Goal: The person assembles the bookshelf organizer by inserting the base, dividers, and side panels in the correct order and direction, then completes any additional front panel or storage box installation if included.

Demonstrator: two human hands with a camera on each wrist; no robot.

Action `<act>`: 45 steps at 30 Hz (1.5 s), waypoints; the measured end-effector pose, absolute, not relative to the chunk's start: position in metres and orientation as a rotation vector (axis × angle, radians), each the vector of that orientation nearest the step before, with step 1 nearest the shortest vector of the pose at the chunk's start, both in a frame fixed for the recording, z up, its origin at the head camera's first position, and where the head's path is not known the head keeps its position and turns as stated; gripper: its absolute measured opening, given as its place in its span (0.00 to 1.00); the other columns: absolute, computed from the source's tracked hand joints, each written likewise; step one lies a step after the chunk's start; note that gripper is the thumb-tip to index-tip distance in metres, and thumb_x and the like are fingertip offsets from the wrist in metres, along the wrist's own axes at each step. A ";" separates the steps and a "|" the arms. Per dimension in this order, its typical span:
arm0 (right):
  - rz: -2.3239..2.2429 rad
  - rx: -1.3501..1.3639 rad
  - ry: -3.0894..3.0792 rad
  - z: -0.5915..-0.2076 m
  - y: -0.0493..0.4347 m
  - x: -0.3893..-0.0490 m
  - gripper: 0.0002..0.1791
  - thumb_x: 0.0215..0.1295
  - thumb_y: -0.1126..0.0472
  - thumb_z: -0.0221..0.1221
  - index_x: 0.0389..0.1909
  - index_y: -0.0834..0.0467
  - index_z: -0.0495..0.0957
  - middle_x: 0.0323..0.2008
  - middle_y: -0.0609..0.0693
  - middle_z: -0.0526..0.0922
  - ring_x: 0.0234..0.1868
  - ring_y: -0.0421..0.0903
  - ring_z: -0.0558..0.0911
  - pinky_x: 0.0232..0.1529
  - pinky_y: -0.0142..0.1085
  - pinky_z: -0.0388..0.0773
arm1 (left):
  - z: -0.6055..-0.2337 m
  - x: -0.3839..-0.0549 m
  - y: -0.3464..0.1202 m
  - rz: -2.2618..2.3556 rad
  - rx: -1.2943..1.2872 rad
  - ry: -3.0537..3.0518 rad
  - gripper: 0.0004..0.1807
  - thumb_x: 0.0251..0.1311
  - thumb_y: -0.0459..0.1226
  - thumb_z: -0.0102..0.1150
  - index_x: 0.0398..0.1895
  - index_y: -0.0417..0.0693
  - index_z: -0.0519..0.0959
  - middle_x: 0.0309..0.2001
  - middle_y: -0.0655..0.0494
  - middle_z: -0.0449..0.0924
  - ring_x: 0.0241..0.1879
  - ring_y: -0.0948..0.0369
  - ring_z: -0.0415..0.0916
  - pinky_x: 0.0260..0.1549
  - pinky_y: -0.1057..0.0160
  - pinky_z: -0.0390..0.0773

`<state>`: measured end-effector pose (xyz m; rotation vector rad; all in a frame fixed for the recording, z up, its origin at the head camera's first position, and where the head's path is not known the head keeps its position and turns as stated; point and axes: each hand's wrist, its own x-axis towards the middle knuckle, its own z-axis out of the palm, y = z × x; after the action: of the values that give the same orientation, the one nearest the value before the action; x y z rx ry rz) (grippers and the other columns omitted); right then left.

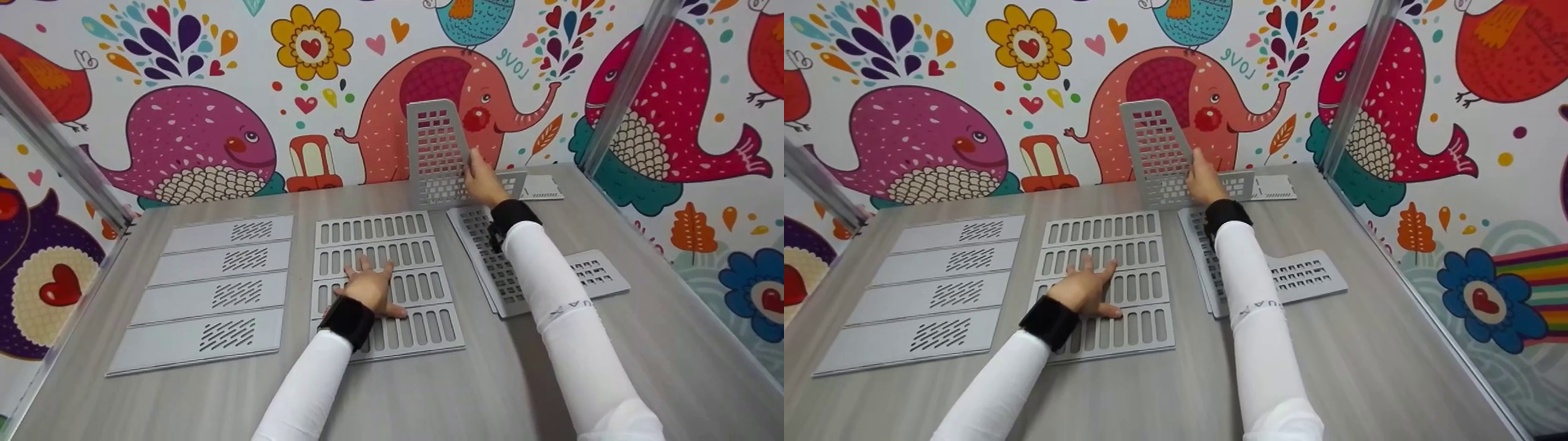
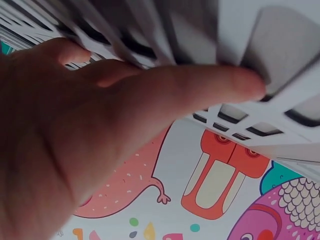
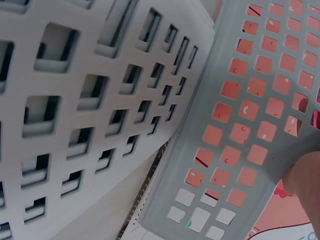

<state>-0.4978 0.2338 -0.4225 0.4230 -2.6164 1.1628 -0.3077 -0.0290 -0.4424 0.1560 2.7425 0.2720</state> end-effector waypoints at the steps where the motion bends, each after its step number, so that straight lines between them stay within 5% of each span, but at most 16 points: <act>1: 1.159 0.419 -2.628 -0.422 0.236 -0.497 0.14 0.77 0.68 0.41 0.58 0.71 0.61 0.57 0.72 0.75 0.62 0.62 0.74 0.67 0.55 0.67 | -0.442 -0.308 -0.028 0.272 0.165 2.741 0.62 0.45 0.61 0.74 0.81 0.64 0.49 0.80 0.33 0.36 0.76 0.27 0.39 0.58 0.21 0.62; 4: 1.072 0.438 -2.707 -0.421 0.246 -0.494 0.15 0.77 0.66 0.43 0.58 0.70 0.62 0.55 0.72 0.76 0.60 0.62 0.75 0.64 0.56 0.69 | -0.441 -0.308 -0.026 0.258 0.170 2.732 0.62 0.45 0.62 0.74 0.81 0.65 0.48 0.80 0.32 0.35 0.76 0.27 0.39 0.59 0.21 0.62; 8: 0.834 0.417 -2.834 -0.418 0.263 -0.490 0.19 0.77 0.62 0.46 0.61 0.69 0.65 0.58 0.70 0.75 0.64 0.64 0.72 0.71 0.58 0.57 | -0.442 -0.307 -0.028 0.257 0.154 2.738 0.62 0.44 0.62 0.74 0.81 0.65 0.48 0.80 0.31 0.36 0.76 0.27 0.40 0.59 0.21 0.62; 15: 0.645 0.086 -3.028 -0.418 0.302 -0.481 0.25 0.79 0.50 0.44 0.66 0.62 0.68 0.75 0.70 0.56 0.77 0.70 0.48 0.72 0.69 0.44 | -0.442 -0.307 -0.032 0.279 0.178 2.748 0.62 0.44 0.62 0.74 0.81 0.64 0.49 0.79 0.30 0.36 0.75 0.26 0.40 0.58 0.20 0.62; 25: 0.928 0.101 -2.876 -0.432 0.303 -0.477 0.16 0.81 0.61 0.39 0.56 0.68 0.67 0.66 0.76 0.56 0.66 0.73 0.66 0.70 0.63 0.63 | -0.444 -0.307 -0.030 0.285 0.167 2.753 0.62 0.44 0.61 0.75 0.81 0.64 0.50 0.80 0.33 0.37 0.76 0.27 0.41 0.58 0.20 0.61; 45: 0.960 0.082 -2.886 -0.436 0.282 -0.478 0.14 0.80 0.60 0.40 0.54 0.64 0.67 0.65 0.73 0.54 0.63 0.73 0.67 0.67 0.62 0.66 | -0.441 -0.308 -0.027 0.285 0.153 2.743 0.63 0.44 0.61 0.74 0.81 0.64 0.48 0.80 0.33 0.35 0.75 0.26 0.37 0.58 0.20 0.61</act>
<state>-0.4777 0.2824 -0.4357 0.0824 -2.8862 0.9604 -0.3081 -0.0267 -0.4414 0.1532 2.7427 0.2849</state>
